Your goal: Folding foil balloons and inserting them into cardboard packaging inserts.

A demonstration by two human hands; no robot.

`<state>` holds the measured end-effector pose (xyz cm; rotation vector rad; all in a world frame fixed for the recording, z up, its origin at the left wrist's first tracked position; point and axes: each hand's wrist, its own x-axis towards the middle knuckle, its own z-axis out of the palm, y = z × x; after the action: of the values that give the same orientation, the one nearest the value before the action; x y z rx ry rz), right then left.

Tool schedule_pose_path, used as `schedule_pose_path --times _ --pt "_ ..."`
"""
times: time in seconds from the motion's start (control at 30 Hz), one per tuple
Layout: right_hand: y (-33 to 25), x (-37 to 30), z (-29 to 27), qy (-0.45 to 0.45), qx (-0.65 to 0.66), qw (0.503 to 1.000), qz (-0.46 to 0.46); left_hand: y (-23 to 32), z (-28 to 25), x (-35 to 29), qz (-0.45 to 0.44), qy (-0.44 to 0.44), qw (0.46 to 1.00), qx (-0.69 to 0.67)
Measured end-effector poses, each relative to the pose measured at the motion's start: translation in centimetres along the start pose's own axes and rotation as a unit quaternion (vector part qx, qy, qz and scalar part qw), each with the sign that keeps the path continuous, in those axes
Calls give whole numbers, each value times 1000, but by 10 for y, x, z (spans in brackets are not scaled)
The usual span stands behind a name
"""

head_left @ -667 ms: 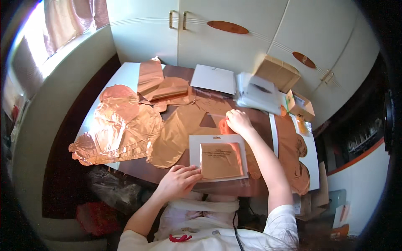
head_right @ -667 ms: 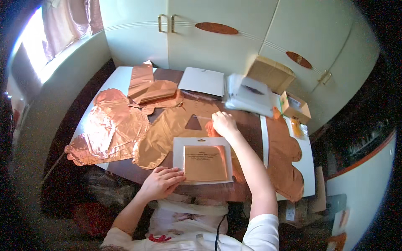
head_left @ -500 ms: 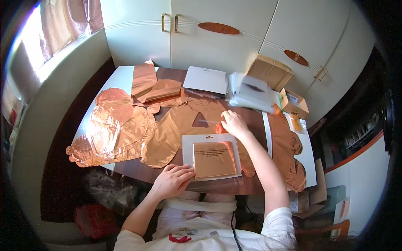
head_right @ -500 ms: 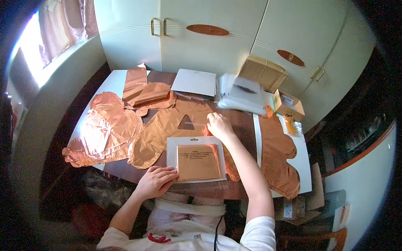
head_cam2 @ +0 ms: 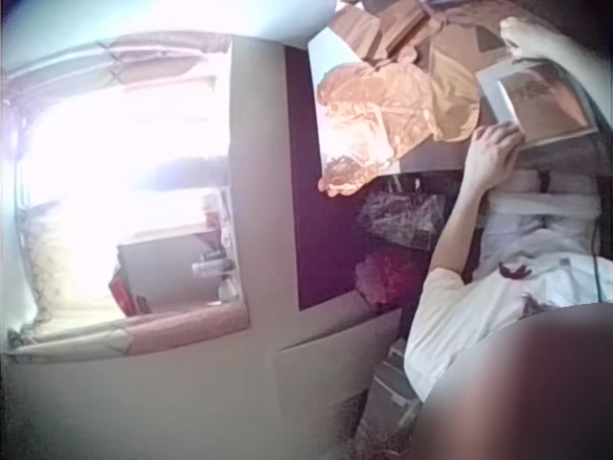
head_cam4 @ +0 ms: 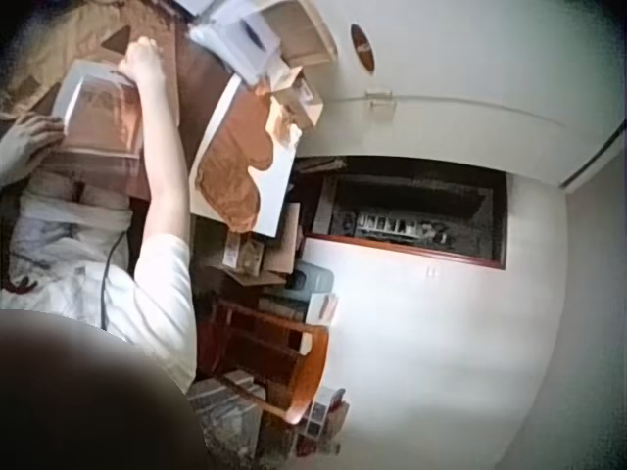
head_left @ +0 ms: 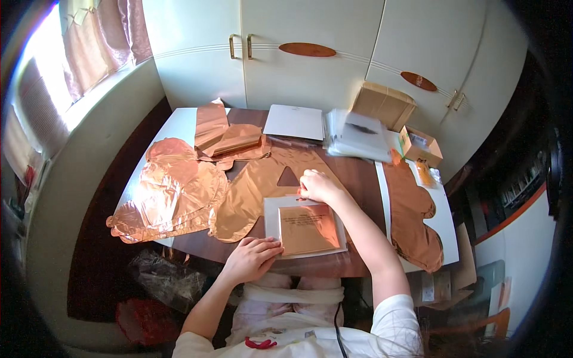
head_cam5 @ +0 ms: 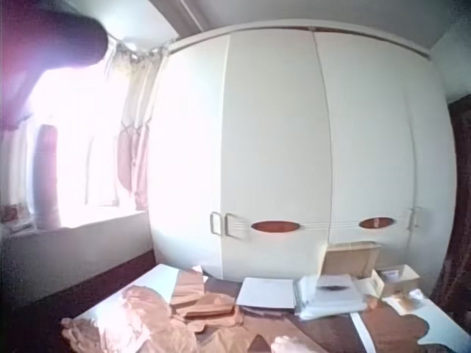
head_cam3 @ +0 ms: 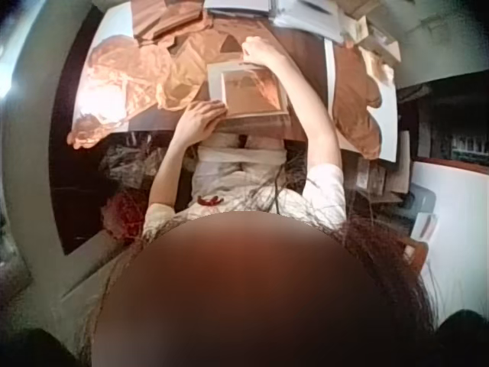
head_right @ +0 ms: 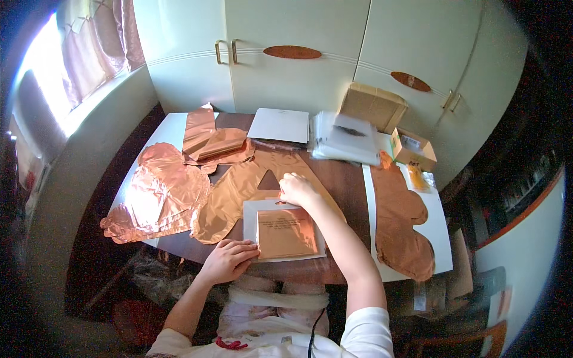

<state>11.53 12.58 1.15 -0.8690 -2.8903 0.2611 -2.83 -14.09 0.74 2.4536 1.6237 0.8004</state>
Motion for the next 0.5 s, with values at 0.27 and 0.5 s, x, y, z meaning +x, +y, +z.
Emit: schedule_pose_path --times 0.27,0.5 --pt "-9 -4 -7 -38 27 999 -28 3 -1 -1 -1 2 1000 7" --pt "-4 -42 -34 78 46 994 66 2 4 1 6 4 1000 -1"
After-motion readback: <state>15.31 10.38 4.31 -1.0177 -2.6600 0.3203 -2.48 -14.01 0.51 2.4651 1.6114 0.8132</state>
